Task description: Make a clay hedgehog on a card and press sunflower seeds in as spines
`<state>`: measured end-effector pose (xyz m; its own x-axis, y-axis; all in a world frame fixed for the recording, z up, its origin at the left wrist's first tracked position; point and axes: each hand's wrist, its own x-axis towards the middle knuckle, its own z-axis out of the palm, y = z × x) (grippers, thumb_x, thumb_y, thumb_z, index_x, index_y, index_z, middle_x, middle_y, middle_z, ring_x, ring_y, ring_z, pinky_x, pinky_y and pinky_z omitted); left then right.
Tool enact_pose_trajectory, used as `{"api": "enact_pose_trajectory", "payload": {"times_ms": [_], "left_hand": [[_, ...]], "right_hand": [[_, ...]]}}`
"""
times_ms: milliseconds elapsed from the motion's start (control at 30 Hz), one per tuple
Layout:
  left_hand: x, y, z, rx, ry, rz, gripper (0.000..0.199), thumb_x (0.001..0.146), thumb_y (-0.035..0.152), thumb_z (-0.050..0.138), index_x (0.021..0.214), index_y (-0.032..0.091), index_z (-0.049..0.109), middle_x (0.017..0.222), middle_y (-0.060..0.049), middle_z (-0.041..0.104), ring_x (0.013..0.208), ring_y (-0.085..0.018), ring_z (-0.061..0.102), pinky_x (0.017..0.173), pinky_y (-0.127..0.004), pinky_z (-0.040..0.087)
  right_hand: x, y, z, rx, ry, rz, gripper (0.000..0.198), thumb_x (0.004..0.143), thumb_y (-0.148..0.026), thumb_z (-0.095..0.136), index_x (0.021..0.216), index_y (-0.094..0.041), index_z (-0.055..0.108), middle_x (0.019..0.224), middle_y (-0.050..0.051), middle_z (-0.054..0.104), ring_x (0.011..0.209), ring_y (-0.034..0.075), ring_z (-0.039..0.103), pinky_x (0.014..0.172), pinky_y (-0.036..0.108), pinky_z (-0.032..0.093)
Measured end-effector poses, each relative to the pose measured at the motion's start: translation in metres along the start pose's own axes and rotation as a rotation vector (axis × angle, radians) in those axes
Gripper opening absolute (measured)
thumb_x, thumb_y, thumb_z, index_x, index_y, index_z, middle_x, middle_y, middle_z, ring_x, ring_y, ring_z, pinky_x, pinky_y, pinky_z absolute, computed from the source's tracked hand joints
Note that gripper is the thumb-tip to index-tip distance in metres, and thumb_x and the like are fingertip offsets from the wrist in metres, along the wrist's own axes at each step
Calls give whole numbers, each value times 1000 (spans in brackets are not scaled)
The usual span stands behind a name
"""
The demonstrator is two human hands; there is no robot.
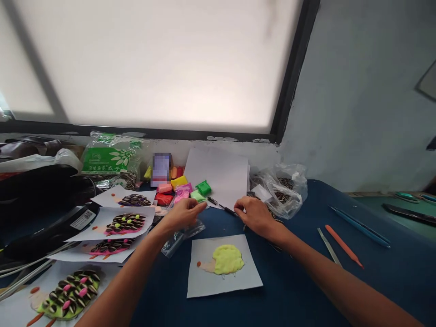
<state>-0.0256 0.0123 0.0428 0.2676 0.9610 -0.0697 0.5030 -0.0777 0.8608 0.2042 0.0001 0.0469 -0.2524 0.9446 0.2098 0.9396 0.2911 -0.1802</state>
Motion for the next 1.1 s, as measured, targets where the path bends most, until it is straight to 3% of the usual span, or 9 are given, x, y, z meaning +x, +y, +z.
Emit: {"api": "enact_pose_trajectory", "payload": {"times_ms": [100,200,400,600,667,733,900,1033,1100], "left_hand": [[-3,0,-1,-204,-54,9,37,70,48,63,88,15,58,68,2,58,60,-10,53,56,-21,43],[-3,0,-1,-202,-28,-25,28,66,30,66,88,15,58,69,2,61,58,-10,55,59,-23,48],[7,-10,2,72,153,-71,9,71,17,57,80,16,57,64,2,63,53,-12,57,54,-23,46],[2,-12,1,453,346,-64,14,74,15,58,87,17,61,99,-12,68,100,-29,61,73,-31,44],[-2,-8,3,680,356,-48,15,82,18,51,92,16,61,105,-15,66,103,-31,60,75,-34,44],[-4,-7,5,751,337,-44,17,86,20,48,92,16,63,104,-15,67,102,-31,61,76,-35,44],[1,-12,3,580,339,-14,20,81,16,54,99,17,63,101,-10,69,100,-26,62,79,-30,44],[6,-13,6,475,290,37,18,83,17,52,95,15,65,80,-4,70,77,-19,66,69,-25,47],[6,-11,9,440,291,66,19,87,22,51,96,15,65,81,-4,71,76,-19,66,69,-26,48]], "right_hand": [[-1,-1,0,-2,-7,-14,22,90,-19,51,91,-17,73,94,7,72,86,19,65,73,26,42],[-2,-2,3,-1,-16,-29,22,91,-20,51,91,-18,73,93,7,72,85,18,65,72,26,42],[-4,-4,8,-14,-37,-48,20,90,-18,52,90,-18,72,93,6,72,84,17,65,74,25,42],[-6,-8,6,-49,-45,-51,22,91,-18,51,92,-17,73,95,8,71,85,19,65,75,27,42],[-6,-8,5,-62,-39,-51,24,91,-18,49,92,-16,73,95,9,71,85,20,65,76,28,43],[-6,-8,5,-69,-36,-56,25,92,-18,49,93,-16,74,95,9,71,84,19,65,76,28,43],[-7,-7,4,-75,-38,-59,23,91,-18,50,92,-17,73,94,8,71,82,19,64,75,27,43],[-8,-9,5,-66,-37,-67,21,92,-18,51,91,-17,72,93,7,71,83,18,64,75,26,43],[-9,-9,6,-57,-34,-78,21,92,-18,51,91,-17,72,93,7,71,83,18,64,75,26,43]]}}
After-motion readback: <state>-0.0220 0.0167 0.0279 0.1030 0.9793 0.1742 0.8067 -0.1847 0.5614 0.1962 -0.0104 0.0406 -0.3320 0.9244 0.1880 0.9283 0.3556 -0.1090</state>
